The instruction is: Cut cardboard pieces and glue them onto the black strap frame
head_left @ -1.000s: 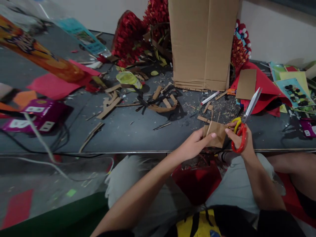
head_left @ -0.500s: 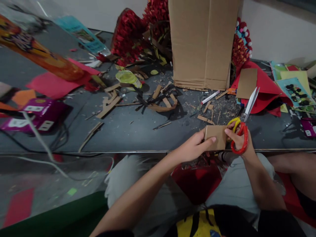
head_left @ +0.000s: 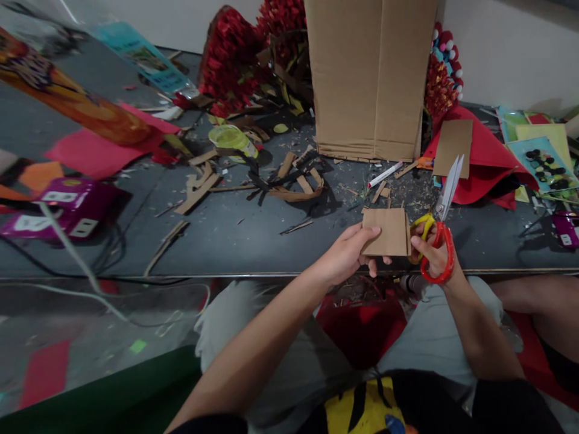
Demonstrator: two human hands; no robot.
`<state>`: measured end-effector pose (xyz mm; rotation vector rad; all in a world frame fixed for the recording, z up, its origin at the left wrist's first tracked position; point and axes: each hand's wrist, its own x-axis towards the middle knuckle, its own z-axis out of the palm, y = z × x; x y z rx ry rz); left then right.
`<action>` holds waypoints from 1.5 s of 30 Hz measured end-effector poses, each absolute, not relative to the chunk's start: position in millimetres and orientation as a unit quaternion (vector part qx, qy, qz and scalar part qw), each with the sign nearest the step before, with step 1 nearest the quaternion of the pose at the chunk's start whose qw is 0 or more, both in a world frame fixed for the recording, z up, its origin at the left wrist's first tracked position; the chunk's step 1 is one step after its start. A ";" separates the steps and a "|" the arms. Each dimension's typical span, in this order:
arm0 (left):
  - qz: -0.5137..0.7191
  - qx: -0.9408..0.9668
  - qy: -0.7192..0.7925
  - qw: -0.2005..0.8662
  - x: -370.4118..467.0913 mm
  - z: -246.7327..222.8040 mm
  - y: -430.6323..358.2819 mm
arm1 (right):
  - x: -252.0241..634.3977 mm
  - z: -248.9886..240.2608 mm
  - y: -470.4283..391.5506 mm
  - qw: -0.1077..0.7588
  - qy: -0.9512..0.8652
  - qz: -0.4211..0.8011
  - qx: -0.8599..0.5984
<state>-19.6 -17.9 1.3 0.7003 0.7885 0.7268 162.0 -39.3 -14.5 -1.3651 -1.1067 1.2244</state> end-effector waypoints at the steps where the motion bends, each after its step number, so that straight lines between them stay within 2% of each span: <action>1: 0.338 0.326 0.367 0.803 -19.5 1.7 -17.9 | 161.5 -13.9 -39.8 0.476 -0.457 0.504 -0.557; 13: 0.337 0.436 0.329 0.767 -19.4 -5.4 -22.1 | 162.3 -11.9 -44.3 0.468 -0.448 0.527 -0.550; 21: 0.374 0.534 0.372 0.661 -24.9 -7.0 -32.5 | 164.4 -7.8 -49.7 0.486 -0.473 0.497 -0.542; 27: 0.361 0.676 0.383 0.516 -31.7 -3.4 -34.2 | 162.5 -1.1 -52.5 0.513 -0.466 0.514 -0.506; 34: 0.298 0.813 0.294 0.405 -37.5 -8.4 -32.2 | 165.1 -5.7 -51.2 0.522 -0.486 0.520 -0.469; 36: 0.300 0.856 0.254 0.335 -39.2 -10.5 -31.2 | 165.0 -7.2 -50.6 0.540 -0.491 0.509 -0.456; 41: 0.342 0.917 0.196 0.066 -38.6 -12.3 -25.5 | 162.8 -5.7 -48.1 0.582 -0.462 0.515 -0.428; 45: 0.375 0.913 0.161 -0.017 -34.7 -13.4 -20.2 | 162.7 -1.6 -47.9 0.595 -0.403 0.558 -0.415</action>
